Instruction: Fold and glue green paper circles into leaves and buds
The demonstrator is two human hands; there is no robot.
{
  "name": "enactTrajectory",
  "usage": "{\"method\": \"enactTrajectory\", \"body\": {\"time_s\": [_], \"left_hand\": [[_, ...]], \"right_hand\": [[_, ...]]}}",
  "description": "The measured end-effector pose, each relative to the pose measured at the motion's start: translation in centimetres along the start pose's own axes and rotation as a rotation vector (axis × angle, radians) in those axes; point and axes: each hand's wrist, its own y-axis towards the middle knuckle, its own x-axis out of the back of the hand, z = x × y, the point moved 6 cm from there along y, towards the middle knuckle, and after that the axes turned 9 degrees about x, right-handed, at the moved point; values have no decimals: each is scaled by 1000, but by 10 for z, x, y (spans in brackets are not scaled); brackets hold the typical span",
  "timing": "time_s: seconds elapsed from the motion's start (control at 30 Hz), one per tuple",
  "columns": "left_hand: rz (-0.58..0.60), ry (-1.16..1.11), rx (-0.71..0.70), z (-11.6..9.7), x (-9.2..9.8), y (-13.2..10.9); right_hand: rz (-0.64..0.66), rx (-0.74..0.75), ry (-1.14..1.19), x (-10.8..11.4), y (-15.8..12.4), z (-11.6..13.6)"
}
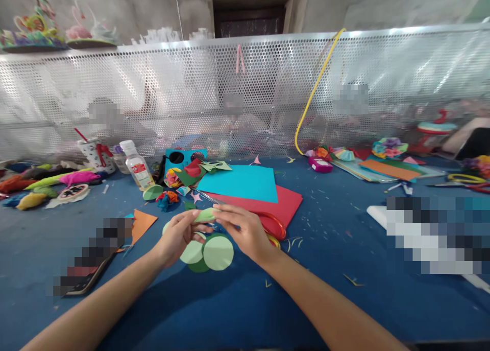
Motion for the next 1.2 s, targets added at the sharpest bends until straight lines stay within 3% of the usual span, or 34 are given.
{"method": "enactTrajectory", "body": {"time_s": [0.17,0.4,0.57,0.67,0.93,1.07,1.2], "left_hand": [[-39,-13,-27,1,3,1],[-54,24,-55,-3,3,-1],[-6,196,-29,0,-2,-1],[50,371,-43,2,-7,-1],[-108,336,-110,-2,4,2],[-112,386,-151,-4,3,1],[-204,540,-277,-12,1,-7]], "right_hand": [[24,132,-58,2,0,9],[39,52,-13,1,0,2],[57,2,61,-1,3,0],[85,-58,130,-5,4,-1],[-3,-405,253,-9,-5,-18],[37,-448,292,-14,-6,-22],[70,-458,310,-18,-7,-24]]}}
